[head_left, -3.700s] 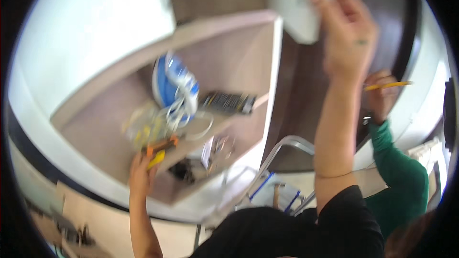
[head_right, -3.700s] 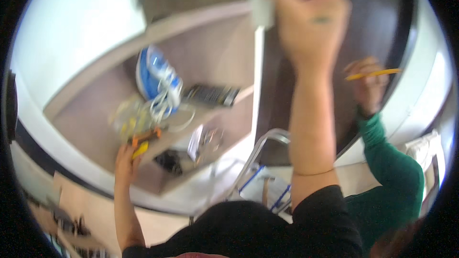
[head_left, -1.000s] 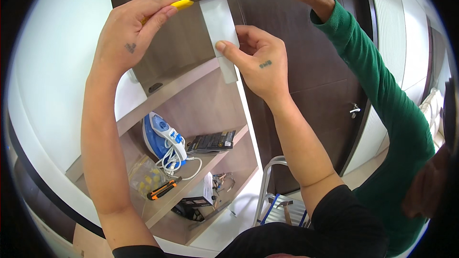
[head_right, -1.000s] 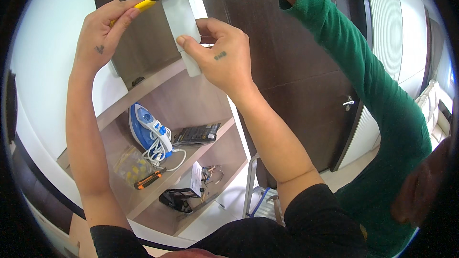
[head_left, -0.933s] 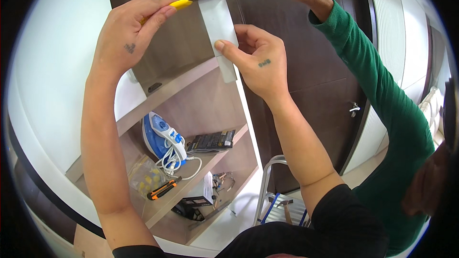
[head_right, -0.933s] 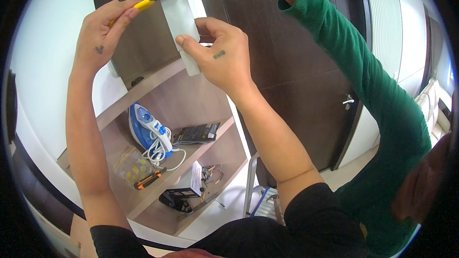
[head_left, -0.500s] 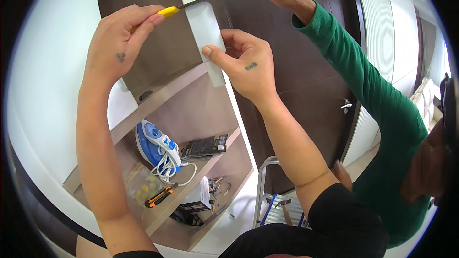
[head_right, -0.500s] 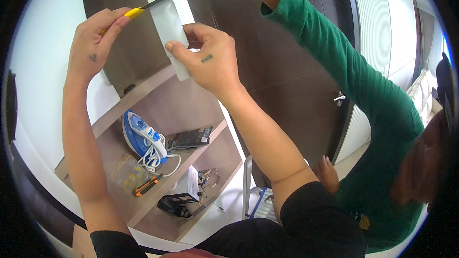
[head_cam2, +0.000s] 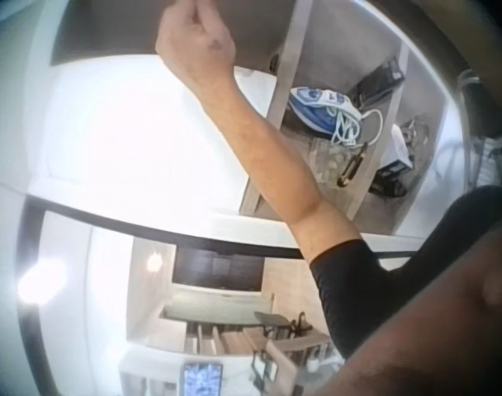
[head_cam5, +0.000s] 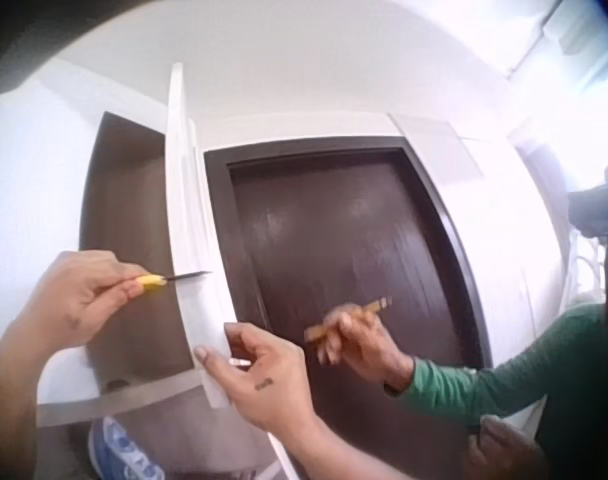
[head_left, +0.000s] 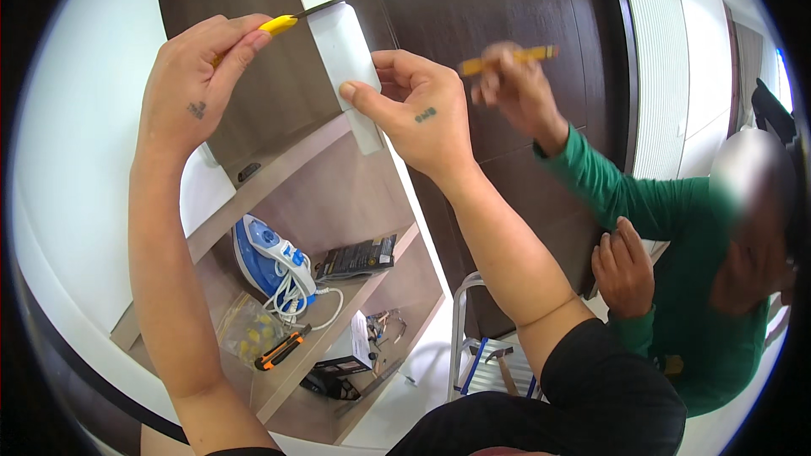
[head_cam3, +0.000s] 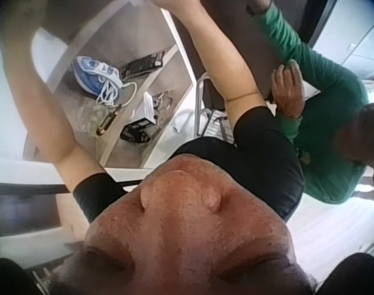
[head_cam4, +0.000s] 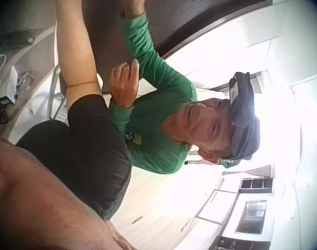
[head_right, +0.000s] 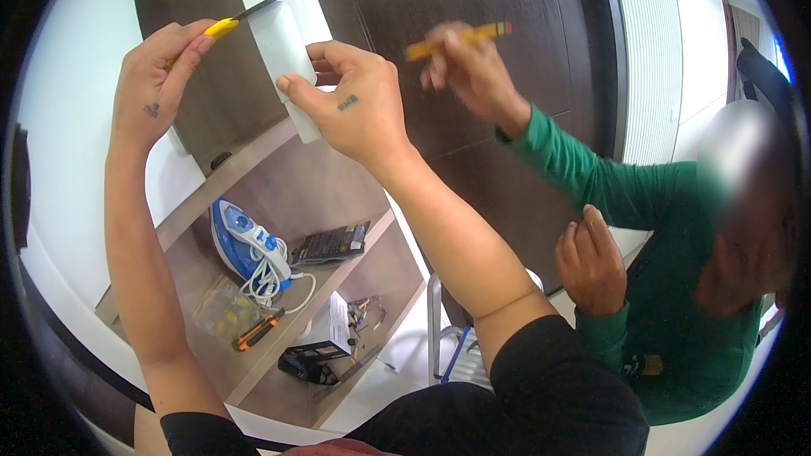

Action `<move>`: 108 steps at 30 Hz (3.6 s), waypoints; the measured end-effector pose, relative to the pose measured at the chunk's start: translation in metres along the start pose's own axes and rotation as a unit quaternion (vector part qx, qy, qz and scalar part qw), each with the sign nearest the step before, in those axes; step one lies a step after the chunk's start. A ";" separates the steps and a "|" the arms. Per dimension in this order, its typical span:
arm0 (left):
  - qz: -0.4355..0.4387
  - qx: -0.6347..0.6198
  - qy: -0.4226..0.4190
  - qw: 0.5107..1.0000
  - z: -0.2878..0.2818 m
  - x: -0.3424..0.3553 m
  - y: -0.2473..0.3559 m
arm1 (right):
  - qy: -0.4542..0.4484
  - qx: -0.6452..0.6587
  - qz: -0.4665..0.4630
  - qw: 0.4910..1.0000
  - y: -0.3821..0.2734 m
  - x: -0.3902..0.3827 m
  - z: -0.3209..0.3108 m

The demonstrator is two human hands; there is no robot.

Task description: The person installs a white plastic component onto a cabinet edge by hand while being assisted by another person who holds a hammer and uses a pencil to mark the position. The person then uses a utility knife to trim the plastic piece and applies a strip of white tape.

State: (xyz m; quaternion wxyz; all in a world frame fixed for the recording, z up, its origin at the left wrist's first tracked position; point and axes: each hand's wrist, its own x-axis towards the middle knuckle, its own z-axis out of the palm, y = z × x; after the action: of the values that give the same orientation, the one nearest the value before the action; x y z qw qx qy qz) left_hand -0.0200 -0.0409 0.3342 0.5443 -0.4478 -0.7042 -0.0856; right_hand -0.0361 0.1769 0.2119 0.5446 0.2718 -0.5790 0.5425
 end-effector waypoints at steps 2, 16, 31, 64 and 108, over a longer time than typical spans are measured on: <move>0.008 0.002 0.002 1.000 0.001 0.001 0.001 | 0.001 -0.020 0.001 1.000 0.000 0.001 -0.002; -0.003 0.004 0.008 1.000 0.001 0.002 0.002 | 0.017 0.012 0.032 0.999 0.006 -0.003 -0.002; -0.006 0.002 -0.005 1.000 -0.001 -0.001 -0.004 | 0.029 -0.011 0.016 0.999 0.009 -0.002 0.005; 0.007 -0.018 0.002 1.000 -0.002 -0.005 -0.020 | -0.013 -0.025 0.135 0.990 -0.010 0.003 0.006; -0.188 -0.240 0.217 0.927 -0.026 -0.047 -0.009 | -0.243 -0.701 -0.411 0.530 -0.009 0.022 0.044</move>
State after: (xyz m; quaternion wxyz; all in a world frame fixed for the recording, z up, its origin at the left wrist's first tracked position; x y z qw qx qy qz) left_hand -0.0078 -0.0872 0.3082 0.5337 -0.3954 -0.5986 -0.4478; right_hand -0.0487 0.1401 0.2428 0.5616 0.1323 -0.7074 -0.4082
